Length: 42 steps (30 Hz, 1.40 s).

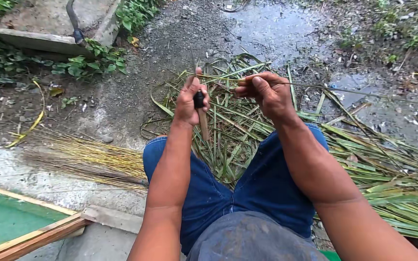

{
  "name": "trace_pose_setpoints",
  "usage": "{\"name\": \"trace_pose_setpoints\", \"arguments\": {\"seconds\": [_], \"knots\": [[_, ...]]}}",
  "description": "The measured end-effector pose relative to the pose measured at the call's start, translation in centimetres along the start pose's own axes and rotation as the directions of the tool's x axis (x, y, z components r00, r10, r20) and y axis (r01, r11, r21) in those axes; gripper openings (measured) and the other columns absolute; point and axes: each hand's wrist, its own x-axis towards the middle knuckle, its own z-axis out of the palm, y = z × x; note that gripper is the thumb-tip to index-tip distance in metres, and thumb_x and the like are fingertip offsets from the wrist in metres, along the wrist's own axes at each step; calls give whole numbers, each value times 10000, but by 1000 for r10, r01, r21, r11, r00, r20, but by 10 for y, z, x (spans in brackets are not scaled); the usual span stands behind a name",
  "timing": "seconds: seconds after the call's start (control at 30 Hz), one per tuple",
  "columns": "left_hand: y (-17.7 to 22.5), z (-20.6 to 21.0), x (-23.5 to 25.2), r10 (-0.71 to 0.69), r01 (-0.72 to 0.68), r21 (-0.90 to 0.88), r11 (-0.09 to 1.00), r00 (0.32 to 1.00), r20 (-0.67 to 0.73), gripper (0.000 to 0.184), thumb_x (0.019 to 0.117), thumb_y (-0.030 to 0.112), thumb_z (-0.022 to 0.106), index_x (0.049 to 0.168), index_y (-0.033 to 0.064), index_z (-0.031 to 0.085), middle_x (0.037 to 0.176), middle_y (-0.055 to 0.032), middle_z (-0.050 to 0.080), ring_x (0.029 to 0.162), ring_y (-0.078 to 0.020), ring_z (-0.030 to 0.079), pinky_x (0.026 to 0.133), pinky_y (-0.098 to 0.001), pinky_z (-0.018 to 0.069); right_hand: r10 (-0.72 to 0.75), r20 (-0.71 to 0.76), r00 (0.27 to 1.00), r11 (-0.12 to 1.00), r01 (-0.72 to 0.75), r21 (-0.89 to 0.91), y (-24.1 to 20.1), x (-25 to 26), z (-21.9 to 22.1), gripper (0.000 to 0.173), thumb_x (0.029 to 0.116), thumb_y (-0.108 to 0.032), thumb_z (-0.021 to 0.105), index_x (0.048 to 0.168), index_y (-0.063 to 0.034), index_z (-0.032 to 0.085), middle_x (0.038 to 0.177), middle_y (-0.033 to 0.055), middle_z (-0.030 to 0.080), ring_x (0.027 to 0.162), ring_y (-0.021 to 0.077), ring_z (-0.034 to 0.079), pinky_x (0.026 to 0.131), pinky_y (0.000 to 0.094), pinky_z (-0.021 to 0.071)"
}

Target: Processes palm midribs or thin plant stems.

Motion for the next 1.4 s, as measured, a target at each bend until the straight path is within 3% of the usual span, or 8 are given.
{"name": "trace_pose_setpoints", "arguments": {"seconds": [0.37, 0.47, 0.57, 0.73, 0.87, 1.03, 1.27, 1.4], "knots": [[3, -11, 9, 21, 1, 121, 993, 982, -186, 367, 1108, 253, 398, 1468, 208, 455, 727, 3, 570, 491, -104, 537, 411, -236, 485, 19, -31, 999, 999, -20, -45, -2, 3, -8, 241, 1071, -30, 420, 1105, 23, 653, 1009, 121, 772, 875, 234, 774, 835, 415, 659], [-1, -23, 15, 117, 22, 349, 937, 921, -371, 483, 1083, 218, 517, 1549, 152, 406, 781, -24, 590, 512, -111, 540, 428, -254, 489, 24, -73, 997, 998, -29, -57, -6, 5, -15, 236, 1070, -53, 428, 1067, -6, 659, 972, 87, 771, 845, 218, 769, 814, 416, 661], [14, -45, 18, 143, 21, 285, 958, 827, -544, 481, 1105, 304, 468, 1560, 198, 353, 788, -10, 555, 515, -109, 532, 422, -251, 481, -16, -199, 980, 999, 8, -40, -15, 8, -38, 256, 1074, -79, 402, 1030, -57, 653, 945, 59, 769, 833, 212, 765, 819, 419, 655], [5, -10, -2, 50, -36, 120, 992, 993, -109, 402, 1094, 331, 331, 1443, 181, 463, 733, 47, 580, 511, -69, 544, 450, -224, 506, 83, -206, 975, 997, -80, 20, -3, 10, -16, 273, 1094, -98, 377, 1109, -4, 633, 1011, 100, 762, 883, 227, 763, 858, 423, 643], [-12, 14, -9, -15, 19, -41, 999, 995, 98, 392, 1091, 302, 368, 1468, 211, 427, 731, 23, 600, 511, -85, 551, 456, -222, 501, 144, -86, 986, 989, -140, 44, 1, 8, 5, 257, 1092, -97, 401, 1122, 11, 632, 1033, 120, 757, 892, 237, 763, 855, 423, 646], [-16, 23, -10, 2, 19, -157, 987, 991, 131, 349, 1097, 301, 377, 1430, 239, 458, 726, 17, 585, 511, -91, 537, 449, -218, 478, 145, -58, 988, 983, -137, 124, 10, 7, 16, 159, 1048, -35, 486, 1089, -6, 637, 1013, 119, 757, 861, 228, 762, 834, 408, 648], [-16, 32, -16, -78, 62, 125, 990, 988, 131, 409, 1061, 163, 436, 1467, 116, 426, 752, -11, 582, 524, -104, 554, 456, -228, 506, 87, -86, 992, 995, -83, 56, 17, 8, 21, 153, 1032, -7, 517, 1063, 14, 665, 995, 103, 767, 788, 161, 747, 716, 323, 638], [-10, 16, -8, 14, -16, 75, 997, 1000, 19, 378, 1093, 229, 371, 1458, 162, 445, 718, 17, 577, 502, -88, 542, 447, -227, 500, 114, -123, 986, 993, -109, 44, 9, 9, 18, 133, 1046, -35, 515, 1052, 0, 643, 962, 105, 769, 761, 173, 751, 692, 328, 643]]}}
